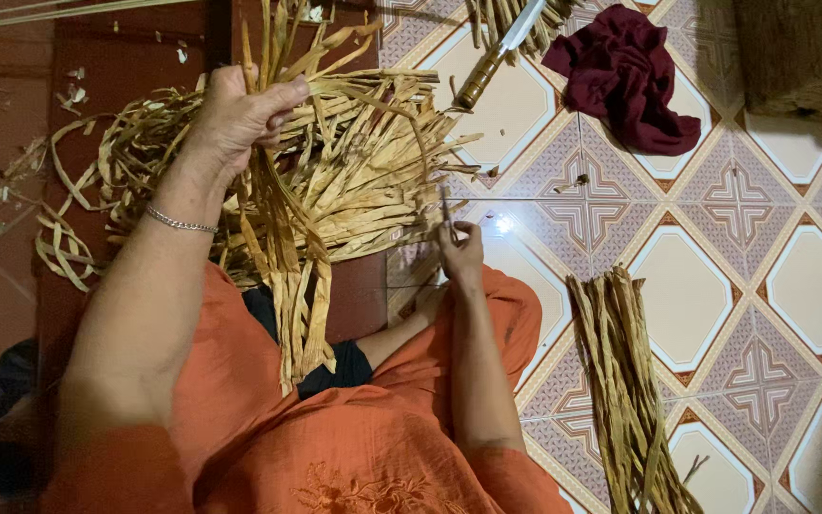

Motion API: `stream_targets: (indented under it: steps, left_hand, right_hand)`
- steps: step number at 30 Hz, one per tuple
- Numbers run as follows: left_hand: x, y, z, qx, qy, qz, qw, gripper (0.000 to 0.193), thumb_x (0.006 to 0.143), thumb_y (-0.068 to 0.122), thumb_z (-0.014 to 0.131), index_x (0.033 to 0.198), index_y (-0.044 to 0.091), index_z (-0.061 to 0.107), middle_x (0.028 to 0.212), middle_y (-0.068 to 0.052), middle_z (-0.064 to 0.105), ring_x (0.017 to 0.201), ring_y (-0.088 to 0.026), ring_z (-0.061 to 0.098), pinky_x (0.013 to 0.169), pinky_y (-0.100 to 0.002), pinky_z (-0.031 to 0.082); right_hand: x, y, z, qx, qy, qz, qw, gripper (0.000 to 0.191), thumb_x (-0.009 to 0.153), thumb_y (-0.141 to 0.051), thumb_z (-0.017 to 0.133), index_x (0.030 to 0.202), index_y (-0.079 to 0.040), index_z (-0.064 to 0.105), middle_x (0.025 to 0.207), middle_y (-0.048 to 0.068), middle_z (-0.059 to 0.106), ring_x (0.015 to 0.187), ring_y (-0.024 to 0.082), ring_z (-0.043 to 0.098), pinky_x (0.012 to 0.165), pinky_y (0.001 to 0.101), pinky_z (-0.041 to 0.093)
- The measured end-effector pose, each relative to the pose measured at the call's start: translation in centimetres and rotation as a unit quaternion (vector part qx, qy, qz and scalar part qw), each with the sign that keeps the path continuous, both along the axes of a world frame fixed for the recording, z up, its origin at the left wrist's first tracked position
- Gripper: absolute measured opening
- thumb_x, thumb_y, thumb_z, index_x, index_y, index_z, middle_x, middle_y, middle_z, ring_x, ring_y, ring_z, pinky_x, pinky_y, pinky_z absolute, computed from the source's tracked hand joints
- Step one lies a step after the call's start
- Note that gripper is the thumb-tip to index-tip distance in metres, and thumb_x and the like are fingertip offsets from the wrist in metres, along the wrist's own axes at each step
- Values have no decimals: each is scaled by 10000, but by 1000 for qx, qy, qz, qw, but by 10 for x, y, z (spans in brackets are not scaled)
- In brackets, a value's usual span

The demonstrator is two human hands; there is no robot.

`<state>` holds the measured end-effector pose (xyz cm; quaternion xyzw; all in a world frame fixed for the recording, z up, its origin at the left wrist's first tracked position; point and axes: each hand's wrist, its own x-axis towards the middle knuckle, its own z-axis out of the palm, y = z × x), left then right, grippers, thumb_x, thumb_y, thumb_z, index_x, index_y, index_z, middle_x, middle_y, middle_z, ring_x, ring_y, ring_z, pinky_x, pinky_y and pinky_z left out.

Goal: The person sits on a tiled floor and uses scissors to cut long dried plant strips into shorter pieces. They repeatedly pick up strips from a large pile, cut them, and place the cut pieces into a separate pile on the floor.

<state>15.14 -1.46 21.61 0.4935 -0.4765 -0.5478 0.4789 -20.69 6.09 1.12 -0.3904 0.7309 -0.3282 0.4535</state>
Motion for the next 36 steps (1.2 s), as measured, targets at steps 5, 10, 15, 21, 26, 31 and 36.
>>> stream_targets:
  steps: [5, 10, 15, 21, 26, 31, 36]
  left_hand:
    - [-4, 4, 5, 5, -5, -7, 1000, 200, 963, 208, 777, 824, 148, 647, 618, 70, 563, 485, 4, 470, 414, -176, 370]
    - [-7, 4, 5, 3, 2, -12, 1000, 201, 961, 200, 775, 816, 143, 648, 599, 66, 550, 471, -1, 454, 411, -181, 350]
    - [-10, 3, 3, 8, -1, -9, 1000, 190, 952, 189, 783, 818, 143, 655, 619, 70, 575, 492, 2, 483, 426, -178, 373]
    - [-10, 7, 8, 14, -22, -14, 1000, 161, 943, 196, 782, 830, 139, 682, 624, 62, 586, 492, -1, 484, 433, -172, 380]
    - [-9, 10, 12, 29, -33, -4, 999, 148, 924, 180, 784, 827, 140, 680, 651, 65, 616, 511, -1, 504, 448, -174, 395]
    - [-8, 12, 17, 16, -33, 1, 999, 199, 938, 175, 805, 826, 130, 646, 656, 54, 587, 516, -7, 483, 460, -178, 395]
    - [-22, 5, 12, 64, -78, 7, 995, 86, 860, 185, 804, 872, 151, 726, 681, 28, 620, 520, -36, 500, 456, -200, 424]
  right_hand:
    - [-6, -8, 15, 61, -289, -143, 944, 633, 885, -722, 547, 1214, -182, 572, 689, -15, 505, 517, 125, 434, 440, 302, 305]
    - [5, -1, 21, 4, -439, -42, 897, 820, 928, -854, 427, 1169, -87, 588, 779, 14, 546, 589, 156, 498, 535, 331, 374]
    - [39, -10, 23, 57, -498, 76, 862, 1027, 820, -910, 239, 1310, -92, 621, 897, 28, 645, 721, 180, 591, 680, 370, 485]
    - [53, -54, 5, 36, -493, 61, 867, 1042, 830, -898, 209, 1262, -33, 597, 861, 49, 637, 704, 168, 583, 634, 338, 465]
    - [43, -73, -17, -46, -493, 40, 868, 998, 941, -842, 270, 1181, 65, 611, 702, 7, 521, 550, 86, 424, 464, 237, 327]
    - [36, -62, -19, -80, -396, -32, 914, 942, 986, -783, 246, 1140, 76, 598, 603, -15, 431, 460, 86, 318, 407, 253, 268]
    - [30, -49, 11, -203, -271, -40, 940, 907, 1011, -727, 296, 1312, 79, 584, 657, -8, 448, 501, 82, 343, 448, 267, 297]
